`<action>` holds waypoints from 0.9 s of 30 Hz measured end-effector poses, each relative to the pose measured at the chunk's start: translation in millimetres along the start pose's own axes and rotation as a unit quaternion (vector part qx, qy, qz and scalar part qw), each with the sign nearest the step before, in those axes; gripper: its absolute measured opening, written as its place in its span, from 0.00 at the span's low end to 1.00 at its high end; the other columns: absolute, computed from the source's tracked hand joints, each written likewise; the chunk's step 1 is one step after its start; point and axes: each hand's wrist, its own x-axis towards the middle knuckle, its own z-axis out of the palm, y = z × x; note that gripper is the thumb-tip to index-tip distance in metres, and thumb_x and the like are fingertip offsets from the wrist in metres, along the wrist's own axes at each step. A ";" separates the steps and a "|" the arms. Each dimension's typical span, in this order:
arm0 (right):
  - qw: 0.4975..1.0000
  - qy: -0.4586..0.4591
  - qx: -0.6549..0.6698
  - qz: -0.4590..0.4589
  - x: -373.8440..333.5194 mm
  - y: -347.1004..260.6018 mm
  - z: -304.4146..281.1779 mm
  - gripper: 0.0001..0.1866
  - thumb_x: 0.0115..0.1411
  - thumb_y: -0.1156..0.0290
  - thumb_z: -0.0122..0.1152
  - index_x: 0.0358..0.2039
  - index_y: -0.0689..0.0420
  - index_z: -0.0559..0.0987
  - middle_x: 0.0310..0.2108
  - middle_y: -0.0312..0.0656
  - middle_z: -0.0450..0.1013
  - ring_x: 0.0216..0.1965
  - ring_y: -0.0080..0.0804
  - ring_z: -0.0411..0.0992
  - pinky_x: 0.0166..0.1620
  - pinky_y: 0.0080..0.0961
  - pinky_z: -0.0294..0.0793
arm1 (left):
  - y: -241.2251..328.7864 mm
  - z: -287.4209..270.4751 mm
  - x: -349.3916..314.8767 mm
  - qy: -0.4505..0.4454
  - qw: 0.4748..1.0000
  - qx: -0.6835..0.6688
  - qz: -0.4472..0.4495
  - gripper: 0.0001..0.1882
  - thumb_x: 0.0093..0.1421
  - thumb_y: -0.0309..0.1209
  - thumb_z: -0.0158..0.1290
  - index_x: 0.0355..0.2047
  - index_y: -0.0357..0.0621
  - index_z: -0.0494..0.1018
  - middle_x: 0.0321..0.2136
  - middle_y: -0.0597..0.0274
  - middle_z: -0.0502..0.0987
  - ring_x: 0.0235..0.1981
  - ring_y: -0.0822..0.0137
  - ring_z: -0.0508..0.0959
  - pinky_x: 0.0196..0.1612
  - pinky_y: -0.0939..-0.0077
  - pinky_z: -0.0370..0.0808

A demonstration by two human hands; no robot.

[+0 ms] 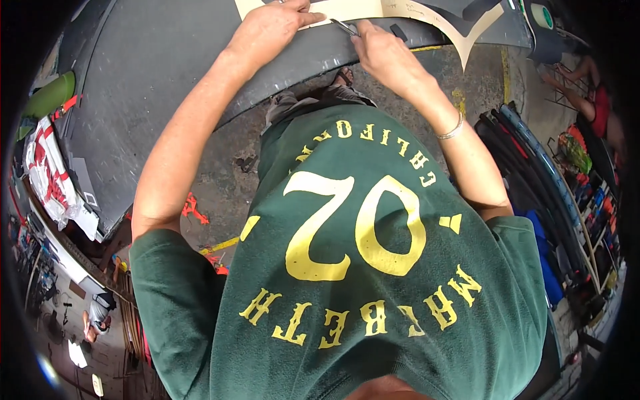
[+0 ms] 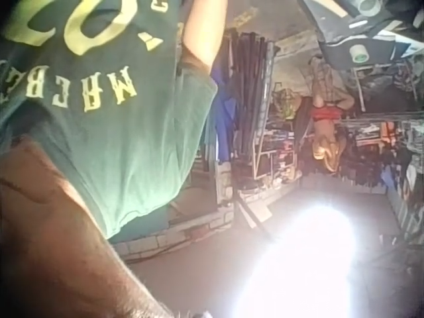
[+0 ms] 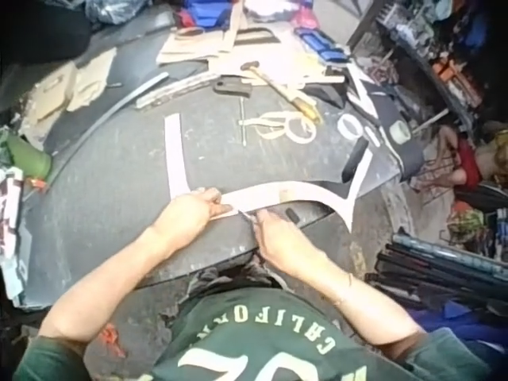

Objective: Measuring and cutting out paper templates for soft goods manufacturing using a utility knife and ruler.

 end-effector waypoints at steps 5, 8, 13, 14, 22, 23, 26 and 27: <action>0.999 0.001 -0.034 -0.001 -2.2 -3.3 -2.4 0.13 0.71 0.65 0.50 0.42 0.65 0.69 0.41 0.65 0.76 0.45 0.67 0.75 0.49 0.55 0.74 | -0.3 -0.6 -1.4 -0.003 1.000 0.013 0.004 0.16 0.64 0.32 0.50 0.47 0.51 0.83 0.35 0.55 0.76 0.38 0.53 0.80 0.41 0.58 0.78; 0.999 -0.018 -0.040 0.002 -3.8 -2.0 -4.2 0.12 0.70 0.66 0.50 0.43 0.65 0.69 0.42 0.65 0.76 0.45 0.66 0.75 0.49 0.55 0.74 | -0.6 -2.3 1.1 -0.006 1.000 0.018 0.010 0.16 0.63 0.31 0.50 0.47 0.51 0.83 0.35 0.55 0.76 0.38 0.53 0.80 0.41 0.59 0.78; 0.999 -0.008 -0.037 -0.005 -4.8 -0.2 -3.3 0.12 0.70 0.67 0.50 0.43 0.65 0.70 0.41 0.64 0.76 0.44 0.66 0.75 0.48 0.56 0.74 | -1.9 -6.8 4.8 -0.009 1.000 0.006 0.026 0.17 0.61 0.30 0.50 0.48 0.51 0.83 0.35 0.55 0.76 0.38 0.53 0.80 0.41 0.59 0.78; 0.999 -0.009 -0.037 -0.004 -4.6 -0.1 -3.0 0.12 0.70 0.67 0.50 0.43 0.65 0.70 0.41 0.64 0.76 0.44 0.66 0.75 0.48 0.56 0.74 | -1.7 -7.5 5.2 -0.012 1.000 0.004 0.021 0.17 0.62 0.30 0.50 0.47 0.51 0.83 0.35 0.55 0.76 0.38 0.53 0.80 0.41 0.59 0.78; 0.996 -0.060 -0.059 0.003 2.3 -6.0 -9.8 0.12 0.71 0.67 0.49 0.45 0.66 0.70 0.38 0.65 0.77 0.43 0.67 0.76 0.48 0.56 0.75 | -1.5 -6.8 4.6 -0.009 1.000 -0.002 0.010 0.16 0.62 0.32 0.50 0.47 0.51 0.84 0.35 0.55 0.76 0.39 0.53 0.80 0.42 0.60 0.78; 0.996 -0.060 -0.060 0.004 6.7 -8.7 -13.7 0.12 0.71 0.67 0.49 0.45 0.66 0.70 0.38 0.65 0.77 0.43 0.67 0.76 0.48 0.56 0.75 | -0.1 -7.2 5.6 -0.004 1.000 -0.006 0.008 0.16 0.62 0.32 0.50 0.46 0.51 0.84 0.35 0.56 0.76 0.39 0.53 0.80 0.42 0.60 0.78; 0.987 -0.134 -0.050 0.072 14.8 -14.0 -18.4 0.13 0.71 0.67 0.49 0.45 0.66 0.69 0.35 0.66 0.78 0.42 0.68 0.76 0.48 0.57 0.75 | -2.0 -8.3 8.5 -0.011 1.000 -0.002 0.001 0.16 0.63 0.32 0.50 0.46 0.51 0.84 0.35 0.56 0.76 0.39 0.54 0.80 0.43 0.60 0.78; 0.991 -0.117 -0.034 0.062 13.3 -10.5 -13.7 0.13 0.71 0.67 0.49 0.45 0.66 0.69 0.34 0.66 0.78 0.41 0.68 0.76 0.47 0.58 0.75 | -2.3 -9.3 8.0 -0.023 1.000 0.009 -0.005 0.16 0.63 0.32 0.50 0.46 0.50 0.84 0.35 0.56 0.76 0.39 0.54 0.80 0.43 0.61 0.78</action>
